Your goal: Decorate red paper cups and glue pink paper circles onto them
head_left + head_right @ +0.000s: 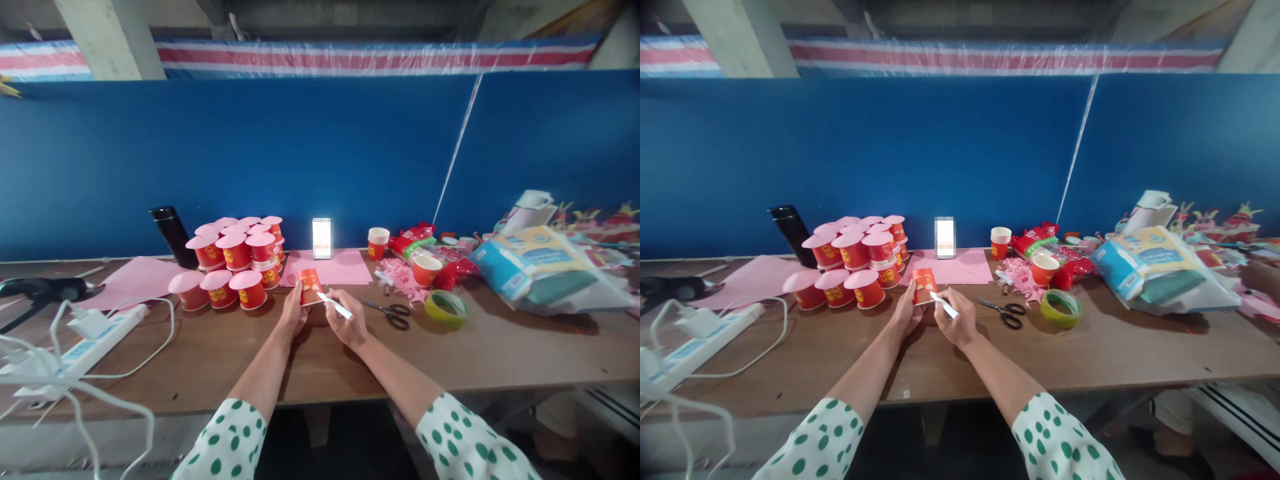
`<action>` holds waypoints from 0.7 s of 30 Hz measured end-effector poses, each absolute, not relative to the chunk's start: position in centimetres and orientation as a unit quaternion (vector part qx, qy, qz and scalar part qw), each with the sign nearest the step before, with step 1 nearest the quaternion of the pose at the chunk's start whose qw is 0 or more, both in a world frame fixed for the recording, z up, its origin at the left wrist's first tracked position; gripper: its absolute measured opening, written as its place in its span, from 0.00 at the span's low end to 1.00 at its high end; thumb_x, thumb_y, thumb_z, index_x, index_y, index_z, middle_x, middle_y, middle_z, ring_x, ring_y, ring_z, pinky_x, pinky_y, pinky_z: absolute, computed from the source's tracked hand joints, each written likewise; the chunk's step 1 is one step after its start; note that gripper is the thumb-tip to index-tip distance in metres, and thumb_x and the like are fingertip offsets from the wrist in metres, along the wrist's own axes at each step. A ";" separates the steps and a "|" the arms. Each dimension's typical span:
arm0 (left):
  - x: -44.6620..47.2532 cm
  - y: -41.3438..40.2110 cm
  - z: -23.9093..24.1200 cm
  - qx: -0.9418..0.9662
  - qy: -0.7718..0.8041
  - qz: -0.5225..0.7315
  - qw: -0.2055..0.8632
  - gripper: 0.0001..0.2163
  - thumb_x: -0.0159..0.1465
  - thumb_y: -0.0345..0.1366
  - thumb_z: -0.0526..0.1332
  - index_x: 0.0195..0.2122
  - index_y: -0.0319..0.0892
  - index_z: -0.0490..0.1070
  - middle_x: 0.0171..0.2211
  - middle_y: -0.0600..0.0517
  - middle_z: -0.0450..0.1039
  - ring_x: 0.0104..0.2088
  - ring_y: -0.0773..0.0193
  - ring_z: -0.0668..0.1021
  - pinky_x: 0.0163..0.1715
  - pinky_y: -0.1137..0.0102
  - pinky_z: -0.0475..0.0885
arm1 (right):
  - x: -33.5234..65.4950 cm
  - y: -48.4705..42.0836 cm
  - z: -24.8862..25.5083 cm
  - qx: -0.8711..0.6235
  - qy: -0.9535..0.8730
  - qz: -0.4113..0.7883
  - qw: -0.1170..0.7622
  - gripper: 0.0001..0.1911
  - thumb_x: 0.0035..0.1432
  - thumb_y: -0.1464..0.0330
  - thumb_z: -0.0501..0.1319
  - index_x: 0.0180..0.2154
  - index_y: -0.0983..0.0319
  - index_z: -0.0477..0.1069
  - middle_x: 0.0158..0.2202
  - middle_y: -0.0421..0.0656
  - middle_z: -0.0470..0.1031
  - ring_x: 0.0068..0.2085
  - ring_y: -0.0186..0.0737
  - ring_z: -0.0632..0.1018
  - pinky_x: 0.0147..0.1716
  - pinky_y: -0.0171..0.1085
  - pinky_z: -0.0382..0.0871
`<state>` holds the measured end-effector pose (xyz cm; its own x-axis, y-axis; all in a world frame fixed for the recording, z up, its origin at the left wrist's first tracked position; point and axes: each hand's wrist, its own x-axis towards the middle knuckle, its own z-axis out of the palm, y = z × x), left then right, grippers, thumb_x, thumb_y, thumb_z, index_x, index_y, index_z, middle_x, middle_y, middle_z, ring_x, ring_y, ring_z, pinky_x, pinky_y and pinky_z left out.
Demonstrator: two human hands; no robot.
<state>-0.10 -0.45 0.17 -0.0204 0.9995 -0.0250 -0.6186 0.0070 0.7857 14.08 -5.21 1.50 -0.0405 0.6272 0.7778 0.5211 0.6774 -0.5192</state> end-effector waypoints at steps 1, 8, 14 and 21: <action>-0.1 -0.5 0.2 0.297 0.320 0.639 0.634 0.14 0.59 0.46 0.63 0.34 0.38 0.72 0.32 0.48 0.77 0.32 0.63 0.79 0.40 0.67 0.73 | 14.1 -5.2 1.5 -0.400 -0.720 0.048 0.566 0.07 0.60 0.66 0.54 0.35 0.59 0.70 0.30 0.42 0.76 0.31 0.38 0.76 0.34 0.35 0.70; 0.0 -0.6 0.3 0.297 0.317 0.636 0.638 0.13 0.59 0.46 0.62 0.33 0.39 0.72 0.32 0.48 0.77 0.32 0.63 0.79 0.41 0.68 0.72 | 14.0 -5.2 1.4 -0.396 -0.720 0.051 0.567 0.07 0.60 0.67 0.54 0.36 0.60 0.70 0.32 0.43 0.76 0.33 0.39 0.77 0.36 0.36 0.70; -0.1 -0.5 0.1 0.296 0.312 0.636 0.640 0.14 0.58 0.46 0.63 0.33 0.38 0.71 0.31 0.49 0.77 0.31 0.65 0.78 0.39 0.69 0.73 | 14.0 -5.2 1.3 -0.384 -0.729 0.067 0.562 0.07 0.61 0.67 0.54 0.36 0.60 0.70 0.32 0.43 0.76 0.32 0.38 0.77 0.37 0.35 0.71; -0.1 -0.5 0.1 0.298 0.309 0.634 0.643 0.16 0.57 0.47 0.64 0.34 0.37 0.71 0.31 0.48 0.77 0.31 0.63 0.79 0.39 0.67 0.73 | 14.1 -5.1 1.2 -0.380 -0.725 0.071 0.570 0.06 0.60 0.67 0.55 0.36 0.60 0.69 0.32 0.43 0.76 0.32 0.39 0.76 0.36 0.35 0.70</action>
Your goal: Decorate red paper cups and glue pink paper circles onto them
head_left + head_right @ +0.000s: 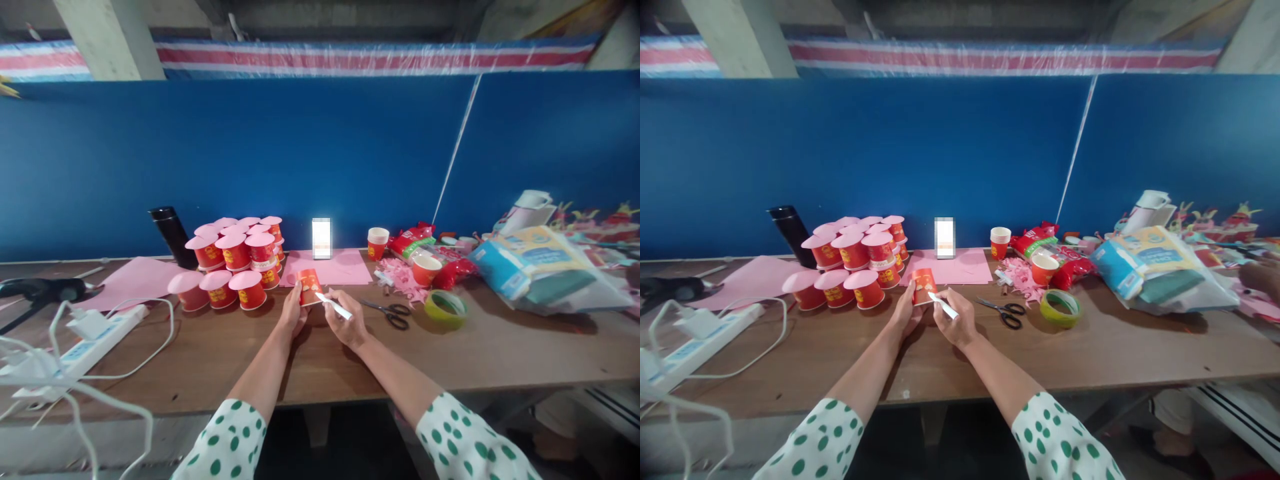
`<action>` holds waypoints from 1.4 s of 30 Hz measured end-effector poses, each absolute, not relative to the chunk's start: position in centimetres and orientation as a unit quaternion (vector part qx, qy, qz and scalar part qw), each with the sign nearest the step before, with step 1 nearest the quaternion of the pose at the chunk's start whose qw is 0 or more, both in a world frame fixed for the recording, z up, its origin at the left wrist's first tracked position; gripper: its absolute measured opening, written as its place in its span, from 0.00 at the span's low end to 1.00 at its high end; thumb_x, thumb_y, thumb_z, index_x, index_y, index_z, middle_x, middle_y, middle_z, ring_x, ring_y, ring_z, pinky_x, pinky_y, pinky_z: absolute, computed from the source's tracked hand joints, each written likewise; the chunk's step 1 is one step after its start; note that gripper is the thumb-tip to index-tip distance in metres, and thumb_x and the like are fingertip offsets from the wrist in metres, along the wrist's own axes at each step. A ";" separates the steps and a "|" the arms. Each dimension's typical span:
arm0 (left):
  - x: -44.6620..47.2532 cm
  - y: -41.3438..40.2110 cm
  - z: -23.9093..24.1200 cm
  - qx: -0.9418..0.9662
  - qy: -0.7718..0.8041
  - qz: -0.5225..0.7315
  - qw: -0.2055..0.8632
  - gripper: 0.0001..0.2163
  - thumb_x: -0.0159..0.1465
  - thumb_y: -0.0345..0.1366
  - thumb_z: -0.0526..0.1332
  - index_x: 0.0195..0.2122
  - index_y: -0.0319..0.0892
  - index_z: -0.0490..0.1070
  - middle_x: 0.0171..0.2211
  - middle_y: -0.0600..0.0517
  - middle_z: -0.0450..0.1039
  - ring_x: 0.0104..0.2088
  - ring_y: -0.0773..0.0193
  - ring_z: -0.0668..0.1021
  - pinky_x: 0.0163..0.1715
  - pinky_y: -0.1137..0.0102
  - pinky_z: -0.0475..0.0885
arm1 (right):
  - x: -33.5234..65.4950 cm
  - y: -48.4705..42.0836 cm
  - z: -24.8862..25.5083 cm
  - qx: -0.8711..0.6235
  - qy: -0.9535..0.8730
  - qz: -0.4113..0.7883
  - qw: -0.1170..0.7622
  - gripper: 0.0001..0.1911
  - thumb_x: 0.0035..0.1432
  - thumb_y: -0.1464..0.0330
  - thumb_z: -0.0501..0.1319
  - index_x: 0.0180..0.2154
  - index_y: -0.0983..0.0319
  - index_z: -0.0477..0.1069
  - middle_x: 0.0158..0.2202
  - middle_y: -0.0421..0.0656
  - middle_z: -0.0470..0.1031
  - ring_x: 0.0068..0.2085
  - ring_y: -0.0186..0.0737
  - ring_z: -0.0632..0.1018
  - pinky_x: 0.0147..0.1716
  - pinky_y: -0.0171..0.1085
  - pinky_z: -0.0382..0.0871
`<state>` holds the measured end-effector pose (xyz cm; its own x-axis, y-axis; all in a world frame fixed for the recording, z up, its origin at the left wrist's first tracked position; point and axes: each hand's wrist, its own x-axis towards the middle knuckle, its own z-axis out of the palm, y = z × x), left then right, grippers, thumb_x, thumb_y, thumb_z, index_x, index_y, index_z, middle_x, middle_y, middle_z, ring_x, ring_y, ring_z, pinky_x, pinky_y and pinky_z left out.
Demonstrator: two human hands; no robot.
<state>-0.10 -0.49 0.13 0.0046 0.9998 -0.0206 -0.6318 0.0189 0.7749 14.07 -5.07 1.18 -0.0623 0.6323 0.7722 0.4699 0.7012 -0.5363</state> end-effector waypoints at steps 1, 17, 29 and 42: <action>-0.1 -0.4 0.1 0.298 0.309 0.634 0.643 0.16 0.57 0.48 0.64 0.34 0.38 0.71 0.32 0.48 0.77 0.31 0.63 0.79 0.39 0.67 0.73 | 14.1 -5.0 1.2 -0.386 -0.720 0.066 0.573 0.06 0.60 0.67 0.55 0.36 0.60 0.69 0.32 0.43 0.76 0.33 0.39 0.76 0.36 0.35 0.70; -0.2 -0.3 0.0 0.293 0.312 0.637 0.641 0.16 0.56 0.47 0.64 0.34 0.38 0.71 0.31 0.49 0.76 0.31 0.64 0.78 0.38 0.69 0.71 | 14.0 -5.2 1.3 -0.386 -0.726 0.067 0.565 0.06 0.60 0.68 0.55 0.36 0.60 0.70 0.32 0.43 0.76 0.32 0.38 0.76 0.35 0.35 0.70; -0.2 -0.2 -0.2 0.296 0.313 0.632 0.644 0.16 0.56 0.48 0.64 0.34 0.39 0.71 0.32 0.49 0.76 0.31 0.64 0.78 0.37 0.69 0.72 | 14.0 -5.2 1.3 -0.388 -0.726 0.089 0.561 0.06 0.61 0.67 0.55 0.37 0.60 0.70 0.33 0.43 0.76 0.32 0.38 0.76 0.35 0.34 0.70; -0.2 -0.2 -0.3 0.304 0.311 0.626 0.647 0.17 0.56 0.49 0.64 0.34 0.38 0.71 0.31 0.50 0.76 0.31 0.64 0.78 0.38 0.68 0.72 | 14.0 -5.1 1.1 -0.381 -0.729 0.102 0.560 0.06 0.61 0.67 0.55 0.37 0.60 0.70 0.32 0.43 0.76 0.31 0.37 0.76 0.33 0.33 0.71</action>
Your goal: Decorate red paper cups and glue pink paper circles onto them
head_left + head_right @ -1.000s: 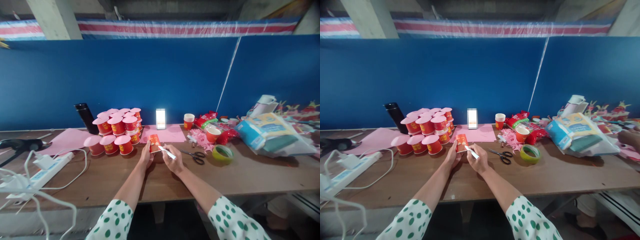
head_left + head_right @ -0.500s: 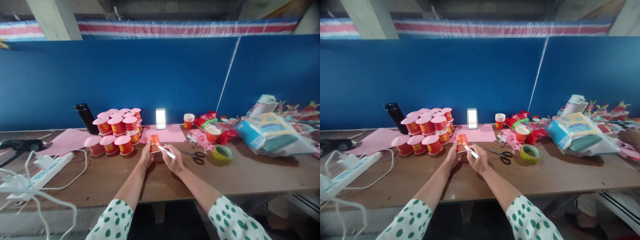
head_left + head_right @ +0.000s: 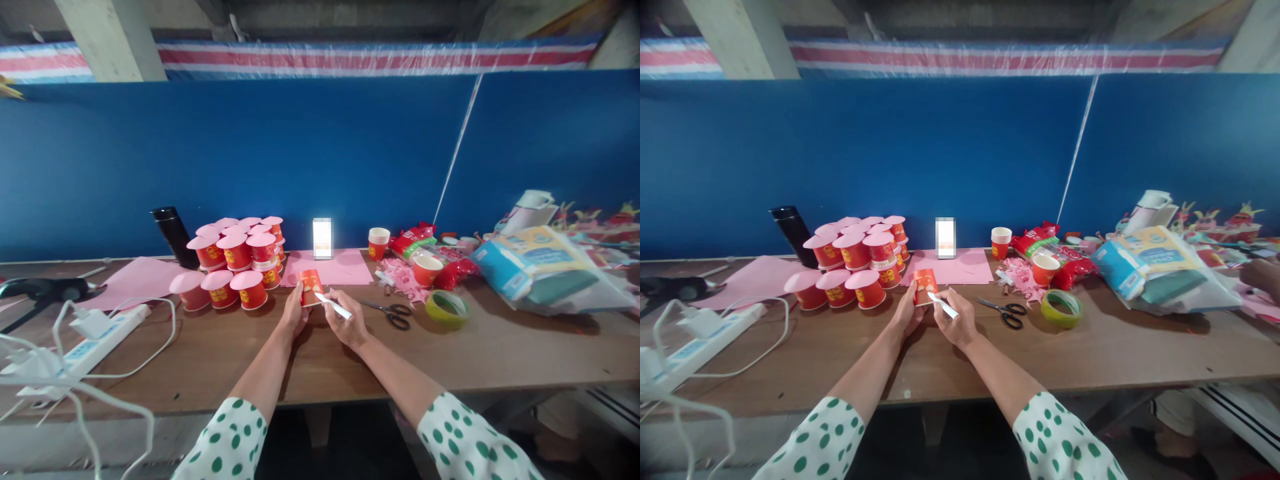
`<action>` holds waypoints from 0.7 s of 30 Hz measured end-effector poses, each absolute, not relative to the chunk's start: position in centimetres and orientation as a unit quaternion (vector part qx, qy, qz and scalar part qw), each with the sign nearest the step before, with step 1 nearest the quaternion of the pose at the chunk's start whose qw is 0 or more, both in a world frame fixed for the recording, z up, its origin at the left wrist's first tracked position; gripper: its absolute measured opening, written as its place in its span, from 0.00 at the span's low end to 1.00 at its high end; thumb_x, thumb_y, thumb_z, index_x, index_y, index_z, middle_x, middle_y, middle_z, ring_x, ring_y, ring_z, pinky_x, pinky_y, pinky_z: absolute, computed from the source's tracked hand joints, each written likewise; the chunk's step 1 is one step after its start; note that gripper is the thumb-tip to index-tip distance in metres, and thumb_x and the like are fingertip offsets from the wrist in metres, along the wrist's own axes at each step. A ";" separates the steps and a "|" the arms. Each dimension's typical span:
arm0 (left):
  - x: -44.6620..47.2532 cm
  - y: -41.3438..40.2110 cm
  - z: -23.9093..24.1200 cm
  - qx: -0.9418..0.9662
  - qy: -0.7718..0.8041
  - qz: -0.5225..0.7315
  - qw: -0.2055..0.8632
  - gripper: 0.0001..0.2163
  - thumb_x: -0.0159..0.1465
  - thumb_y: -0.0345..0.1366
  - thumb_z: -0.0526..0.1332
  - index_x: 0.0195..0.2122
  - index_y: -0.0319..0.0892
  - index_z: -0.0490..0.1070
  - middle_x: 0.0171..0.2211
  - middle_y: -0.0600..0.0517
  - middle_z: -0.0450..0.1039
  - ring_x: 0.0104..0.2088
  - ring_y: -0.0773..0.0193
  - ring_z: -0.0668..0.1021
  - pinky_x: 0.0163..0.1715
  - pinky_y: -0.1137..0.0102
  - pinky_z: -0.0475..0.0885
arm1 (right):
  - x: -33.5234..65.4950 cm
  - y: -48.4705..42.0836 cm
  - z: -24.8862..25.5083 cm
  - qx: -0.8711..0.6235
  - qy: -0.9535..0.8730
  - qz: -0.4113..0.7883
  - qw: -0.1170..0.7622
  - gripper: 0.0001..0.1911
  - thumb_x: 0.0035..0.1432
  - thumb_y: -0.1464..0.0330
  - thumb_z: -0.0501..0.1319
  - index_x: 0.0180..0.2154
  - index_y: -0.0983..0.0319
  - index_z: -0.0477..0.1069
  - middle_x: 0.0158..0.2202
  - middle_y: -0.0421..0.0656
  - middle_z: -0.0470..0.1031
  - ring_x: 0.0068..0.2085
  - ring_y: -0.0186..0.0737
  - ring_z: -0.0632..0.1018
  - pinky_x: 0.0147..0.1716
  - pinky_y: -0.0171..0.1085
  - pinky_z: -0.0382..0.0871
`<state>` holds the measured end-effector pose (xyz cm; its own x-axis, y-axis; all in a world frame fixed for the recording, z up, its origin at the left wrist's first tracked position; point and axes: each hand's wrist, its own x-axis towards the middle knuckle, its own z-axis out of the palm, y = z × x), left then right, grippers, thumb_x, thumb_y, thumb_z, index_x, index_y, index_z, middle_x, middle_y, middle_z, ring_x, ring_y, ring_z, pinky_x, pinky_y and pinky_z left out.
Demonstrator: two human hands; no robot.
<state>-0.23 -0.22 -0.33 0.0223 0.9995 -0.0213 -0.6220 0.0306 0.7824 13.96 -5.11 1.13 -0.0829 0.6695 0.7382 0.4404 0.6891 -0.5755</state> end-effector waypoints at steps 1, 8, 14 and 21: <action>-0.3 -0.2 -0.4 0.305 0.310 0.626 0.648 0.17 0.56 0.49 0.64 0.34 0.38 0.71 0.31 0.50 0.76 0.31 0.64 0.78 0.38 0.68 0.72 | 13.9 -5.1 1.2 -0.377 -0.730 0.106 0.561 0.06 0.60 0.67 0.55 0.37 0.60 0.70 0.32 0.43 0.76 0.31 0.37 0.76 0.33 0.33 0.71; -0.3 -0.2 -0.4 0.311 0.305 0.630 0.643 0.17 0.56 0.48 0.64 0.34 0.38 0.71 0.31 0.49 0.77 0.32 0.62 0.78 0.37 0.68 0.72 | 14.0 -5.0 1.2 -0.394 -0.716 0.097 0.568 0.07 0.60 0.67 0.55 0.37 0.60 0.70 0.33 0.43 0.76 0.32 0.38 0.76 0.31 0.33 0.71; -0.2 -0.2 -0.4 0.311 0.309 0.627 0.644 0.17 0.56 0.48 0.64 0.34 0.38 0.71 0.31 0.49 0.76 0.30 0.64 0.77 0.36 0.69 0.72 | 14.0 -5.1 1.1 -0.376 -0.729 0.119 0.559 0.06 0.60 0.67 0.55 0.38 0.60 0.69 0.33 0.43 0.76 0.32 0.38 0.76 0.31 0.33 0.71; -0.2 -0.3 -0.3 0.306 0.313 0.630 0.642 0.15 0.56 0.47 0.64 0.34 0.38 0.71 0.32 0.49 0.76 0.31 0.63 0.78 0.38 0.68 0.71 | 13.9 -5.1 1.1 -0.376 -0.731 0.115 0.558 0.06 0.60 0.67 0.55 0.37 0.60 0.70 0.32 0.43 0.76 0.31 0.37 0.76 0.31 0.33 0.71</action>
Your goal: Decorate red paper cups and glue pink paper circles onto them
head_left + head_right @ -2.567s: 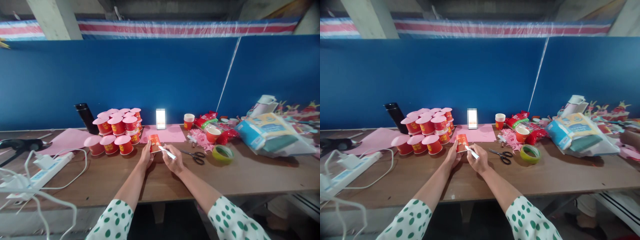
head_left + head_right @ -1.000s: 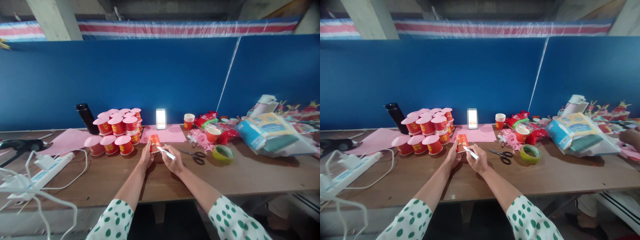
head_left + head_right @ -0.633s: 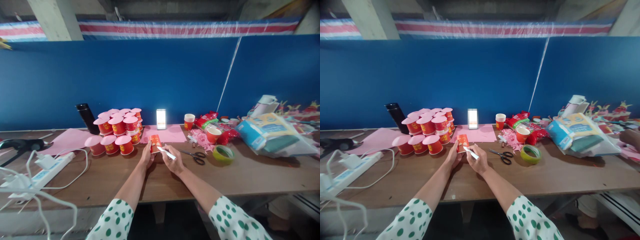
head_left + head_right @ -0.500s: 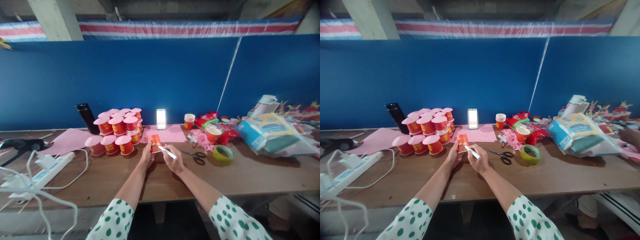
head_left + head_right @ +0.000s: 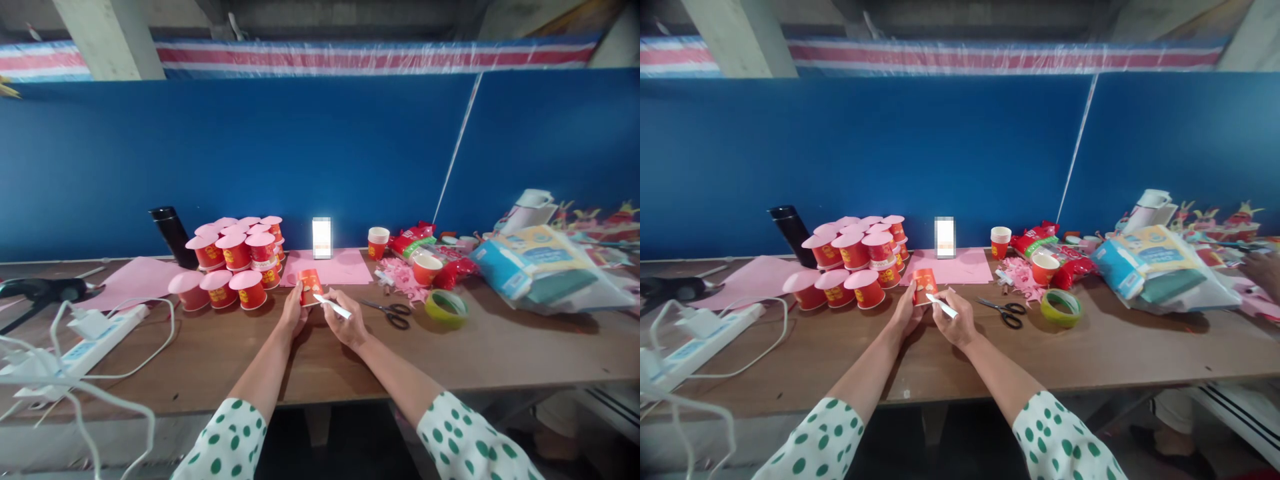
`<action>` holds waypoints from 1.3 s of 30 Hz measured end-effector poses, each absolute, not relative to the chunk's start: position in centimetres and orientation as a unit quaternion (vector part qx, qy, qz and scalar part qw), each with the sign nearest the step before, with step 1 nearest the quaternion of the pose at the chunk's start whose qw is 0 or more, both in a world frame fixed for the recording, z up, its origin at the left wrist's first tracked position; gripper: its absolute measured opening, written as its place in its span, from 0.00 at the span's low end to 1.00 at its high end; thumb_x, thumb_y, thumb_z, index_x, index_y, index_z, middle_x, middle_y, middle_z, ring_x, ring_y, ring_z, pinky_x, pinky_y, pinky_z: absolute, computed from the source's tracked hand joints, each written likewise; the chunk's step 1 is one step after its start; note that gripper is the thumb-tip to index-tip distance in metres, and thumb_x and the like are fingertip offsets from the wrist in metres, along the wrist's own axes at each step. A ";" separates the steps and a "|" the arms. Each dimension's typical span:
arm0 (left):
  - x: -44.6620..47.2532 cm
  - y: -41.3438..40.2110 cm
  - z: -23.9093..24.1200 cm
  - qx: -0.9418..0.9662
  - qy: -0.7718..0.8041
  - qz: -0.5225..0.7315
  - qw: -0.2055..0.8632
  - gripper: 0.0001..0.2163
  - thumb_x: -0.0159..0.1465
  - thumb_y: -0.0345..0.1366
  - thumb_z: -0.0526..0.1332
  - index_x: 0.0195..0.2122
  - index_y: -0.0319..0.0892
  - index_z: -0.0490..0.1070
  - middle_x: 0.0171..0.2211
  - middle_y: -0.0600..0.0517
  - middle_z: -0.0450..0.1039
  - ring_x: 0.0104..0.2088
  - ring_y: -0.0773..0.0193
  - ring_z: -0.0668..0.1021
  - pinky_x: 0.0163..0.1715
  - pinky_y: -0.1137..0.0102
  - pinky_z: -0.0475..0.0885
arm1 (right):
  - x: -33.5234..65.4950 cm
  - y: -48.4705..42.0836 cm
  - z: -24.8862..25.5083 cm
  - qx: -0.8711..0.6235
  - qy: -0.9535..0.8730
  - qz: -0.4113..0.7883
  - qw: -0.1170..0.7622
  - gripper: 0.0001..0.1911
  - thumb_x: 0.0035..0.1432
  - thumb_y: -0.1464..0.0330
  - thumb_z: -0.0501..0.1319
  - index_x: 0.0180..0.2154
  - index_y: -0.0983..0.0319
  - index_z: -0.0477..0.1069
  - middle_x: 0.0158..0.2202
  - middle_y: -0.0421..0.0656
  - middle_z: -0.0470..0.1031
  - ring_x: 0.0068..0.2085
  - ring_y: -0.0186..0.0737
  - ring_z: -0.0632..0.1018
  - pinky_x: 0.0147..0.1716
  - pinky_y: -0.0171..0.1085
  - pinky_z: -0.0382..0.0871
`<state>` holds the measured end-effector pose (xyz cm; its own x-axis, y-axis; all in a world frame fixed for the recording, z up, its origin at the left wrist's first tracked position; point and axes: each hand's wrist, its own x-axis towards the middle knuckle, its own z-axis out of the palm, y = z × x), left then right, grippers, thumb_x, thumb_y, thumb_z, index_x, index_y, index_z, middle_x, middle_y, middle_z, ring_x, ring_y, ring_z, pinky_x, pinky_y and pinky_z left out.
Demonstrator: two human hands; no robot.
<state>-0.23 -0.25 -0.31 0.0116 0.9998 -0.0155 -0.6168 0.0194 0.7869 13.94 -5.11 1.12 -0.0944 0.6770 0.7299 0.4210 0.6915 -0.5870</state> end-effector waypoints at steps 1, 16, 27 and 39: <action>-0.2 -0.3 -0.3 0.306 0.312 0.630 0.642 0.15 0.56 0.47 0.64 0.34 0.39 0.71 0.32 0.49 0.76 0.31 0.63 0.78 0.38 0.68 0.71 | 13.9 -5.1 1.1 -0.372 -0.734 0.116 0.557 0.06 0.60 0.67 0.55 0.36 0.60 0.70 0.32 0.43 0.76 0.31 0.37 0.76 0.31 0.33 0.71; -0.2 -0.4 0.0 0.295 0.309 0.630 0.648 0.16 0.56 0.47 0.64 0.35 0.38 0.70 0.33 0.49 0.76 0.31 0.65 0.78 0.38 0.69 0.72 | 13.9 -5.3 1.5 -0.375 -0.718 0.137 0.570 0.07 0.60 0.66 0.55 0.37 0.60 0.70 0.31 0.42 0.76 0.30 0.37 0.76 0.29 0.33 0.70; -0.1 -0.7 0.4 0.284 0.313 0.643 0.638 0.17 0.55 0.50 0.65 0.32 0.39 0.69 0.28 0.53 0.74 0.27 0.68 0.76 0.33 0.71 0.71 | 14.2 -5.4 1.6 -0.373 -0.701 0.149 0.590 0.07 0.60 0.67 0.55 0.37 0.61 0.69 0.29 0.41 0.75 0.25 0.34 0.72 0.25 0.33 0.67; -0.1 -0.6 0.3 0.295 0.308 0.627 0.652 0.19 0.55 0.52 0.64 0.33 0.39 0.69 0.28 0.52 0.74 0.27 0.67 0.76 0.35 0.70 0.71 | 14.2 -5.3 1.4 -0.375 -0.714 0.148 0.573 0.07 0.59 0.67 0.55 0.37 0.61 0.70 0.29 0.42 0.75 0.26 0.35 0.73 0.26 0.32 0.68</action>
